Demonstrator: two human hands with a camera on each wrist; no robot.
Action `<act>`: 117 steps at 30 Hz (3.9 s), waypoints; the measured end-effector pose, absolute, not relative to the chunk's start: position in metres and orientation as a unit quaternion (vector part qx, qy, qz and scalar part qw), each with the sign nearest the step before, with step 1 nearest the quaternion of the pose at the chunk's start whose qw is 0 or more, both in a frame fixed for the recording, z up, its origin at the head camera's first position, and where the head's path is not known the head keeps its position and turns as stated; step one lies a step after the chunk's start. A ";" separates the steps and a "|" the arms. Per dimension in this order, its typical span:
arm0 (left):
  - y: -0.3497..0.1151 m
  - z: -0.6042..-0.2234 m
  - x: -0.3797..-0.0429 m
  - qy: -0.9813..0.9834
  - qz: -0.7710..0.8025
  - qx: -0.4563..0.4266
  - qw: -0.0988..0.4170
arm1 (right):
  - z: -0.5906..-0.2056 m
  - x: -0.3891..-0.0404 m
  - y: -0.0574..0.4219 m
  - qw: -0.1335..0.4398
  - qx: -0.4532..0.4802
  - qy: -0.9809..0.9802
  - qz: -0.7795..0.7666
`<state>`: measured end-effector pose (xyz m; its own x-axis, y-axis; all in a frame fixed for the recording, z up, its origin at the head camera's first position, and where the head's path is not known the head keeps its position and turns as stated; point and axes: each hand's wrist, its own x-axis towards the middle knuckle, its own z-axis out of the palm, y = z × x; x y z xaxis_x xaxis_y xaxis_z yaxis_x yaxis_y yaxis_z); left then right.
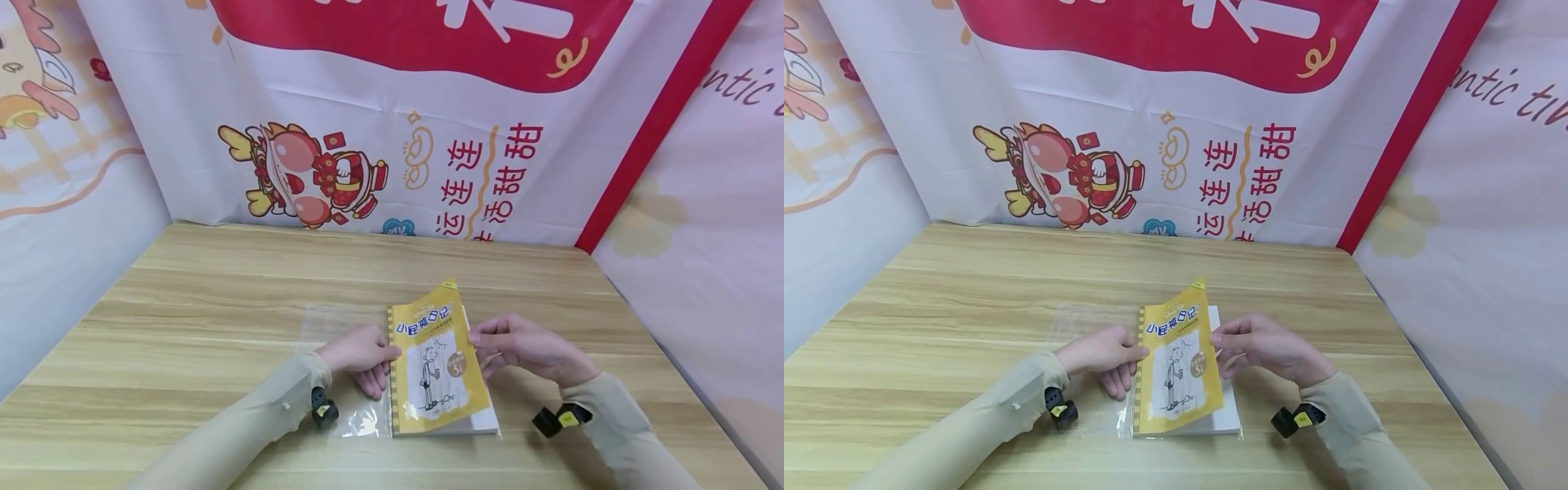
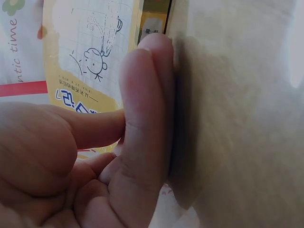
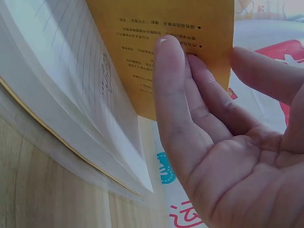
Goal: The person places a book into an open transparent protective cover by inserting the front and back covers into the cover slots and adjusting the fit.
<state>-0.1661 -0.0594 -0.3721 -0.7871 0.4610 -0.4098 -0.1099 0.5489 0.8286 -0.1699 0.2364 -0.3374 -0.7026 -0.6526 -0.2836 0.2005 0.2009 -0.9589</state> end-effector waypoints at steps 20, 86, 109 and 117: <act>-0.058 -0.374 -0.164 0.833 0.454 0.109 0.297 | -0.340 -0.159 0.214 0.285 -0.094 0.704 -0.644; -0.126 -0.336 -0.171 0.923 0.210 0.305 0.108 | -0.347 -0.162 0.176 0.374 -0.110 0.634 -0.668; -0.144 -0.361 -0.170 0.919 0.196 0.295 0.173 | -0.341 -0.164 0.172 0.365 -0.088 0.661 -0.649; -0.140 -0.367 -0.168 0.930 0.173 0.270 0.183 | -0.342 -0.163 0.170 0.357 -0.088 0.663 -0.652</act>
